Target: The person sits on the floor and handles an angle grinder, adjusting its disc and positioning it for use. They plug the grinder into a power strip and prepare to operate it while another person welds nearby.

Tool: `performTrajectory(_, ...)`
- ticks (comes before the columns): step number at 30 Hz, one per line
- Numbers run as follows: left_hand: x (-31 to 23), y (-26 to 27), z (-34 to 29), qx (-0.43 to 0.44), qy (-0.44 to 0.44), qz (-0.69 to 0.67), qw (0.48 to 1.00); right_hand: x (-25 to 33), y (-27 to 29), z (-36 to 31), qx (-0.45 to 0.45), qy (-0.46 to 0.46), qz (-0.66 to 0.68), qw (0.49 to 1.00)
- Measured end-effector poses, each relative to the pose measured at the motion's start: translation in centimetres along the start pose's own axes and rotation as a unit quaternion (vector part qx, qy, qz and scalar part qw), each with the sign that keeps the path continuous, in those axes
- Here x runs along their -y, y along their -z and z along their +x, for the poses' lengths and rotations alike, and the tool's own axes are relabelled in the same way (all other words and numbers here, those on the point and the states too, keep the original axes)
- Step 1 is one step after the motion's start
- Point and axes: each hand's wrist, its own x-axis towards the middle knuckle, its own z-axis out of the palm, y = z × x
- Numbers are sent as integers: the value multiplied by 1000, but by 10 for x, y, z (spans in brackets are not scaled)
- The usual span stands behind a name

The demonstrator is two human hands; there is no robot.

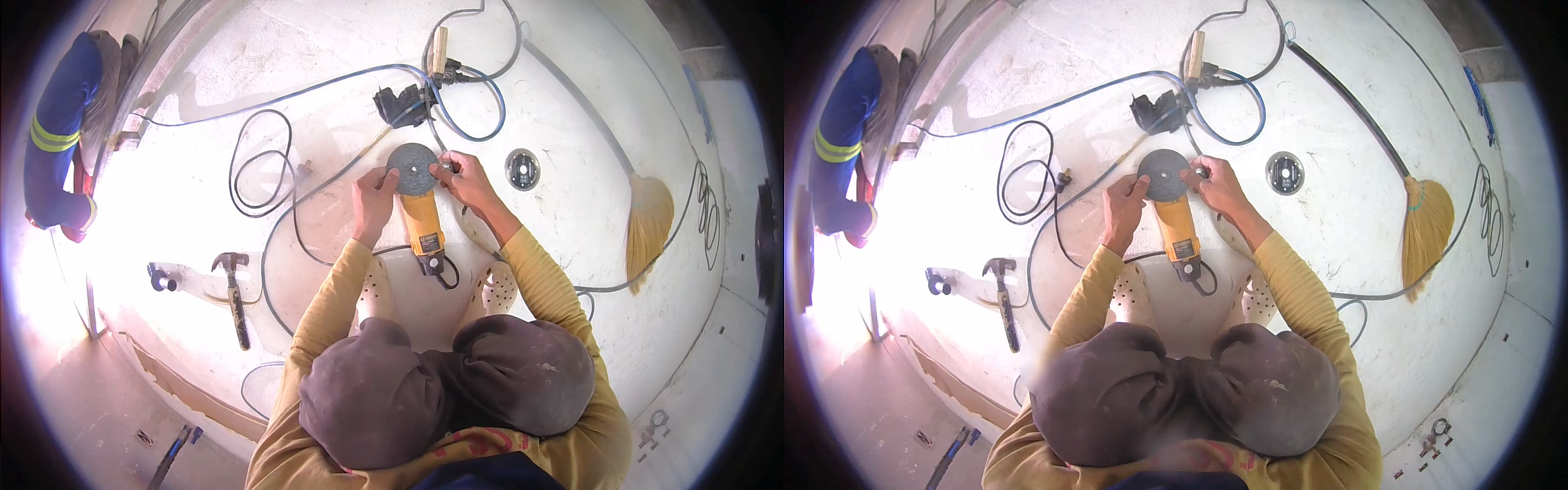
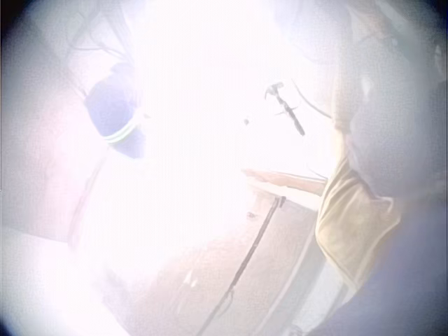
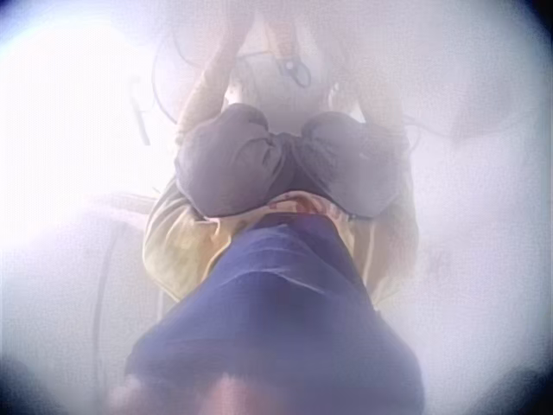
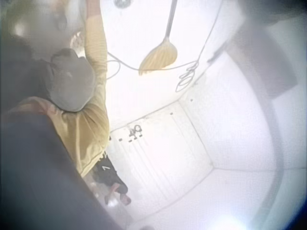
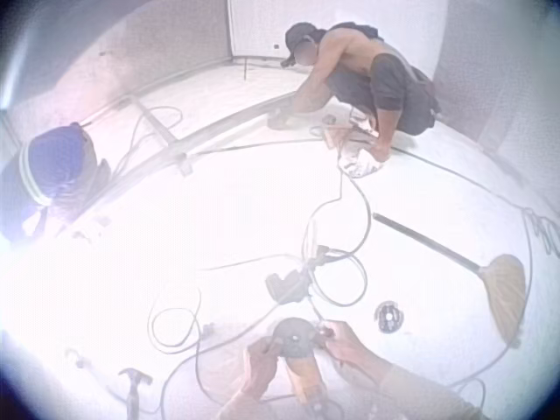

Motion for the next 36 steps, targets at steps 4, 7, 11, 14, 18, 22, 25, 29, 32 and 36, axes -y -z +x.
performTrajectory(4, -3, -1, 0, 15, 32, -28, 999, -2, 7, -2, -19, -5, 12, 1000)
performTrajectory(7, 1, 3, -3, -3, 49, -46, 998, -3, 18, -10, -59, -4, 121, 991)
performTrajectory(11, 13, 13, -11, -13, 107, -129, 986, 5, 34, -24, -77, -11, 228, 971)
performTrajectory(14, 27, 17, -22, -16, 125, -117, 985, 20, 38, -32, -45, 23, 237, 970)
performTrajectory(18, 46, 12, -40, -17, 85, -119, 989, 41, 28, -35, -11, 63, 44, 997)
performTrajectory(22, 56, 0, -59, 35, 5, -76, 996, 53, 5, -29, 13, 184, -211, 960)
performTrajectory(25, 55, -6, -66, 62, -14, -19, 998, 55, -8, -23, 42, 263, -250, 931)
performTrajectory(29, 49, -8, -68, 66, -4, 3, 998, 55, -17, -16, 48, 317, -306, 896)
performTrajectory(32, 47, -7, -66, 70, 12, 6, 997, 55, -17, -13, 38, 326, -330, 885)
performTrajectory(36, 48, -6, -66, 74, 16, -1, 997, 55, -15, -11, 34, 325, -351, 878)
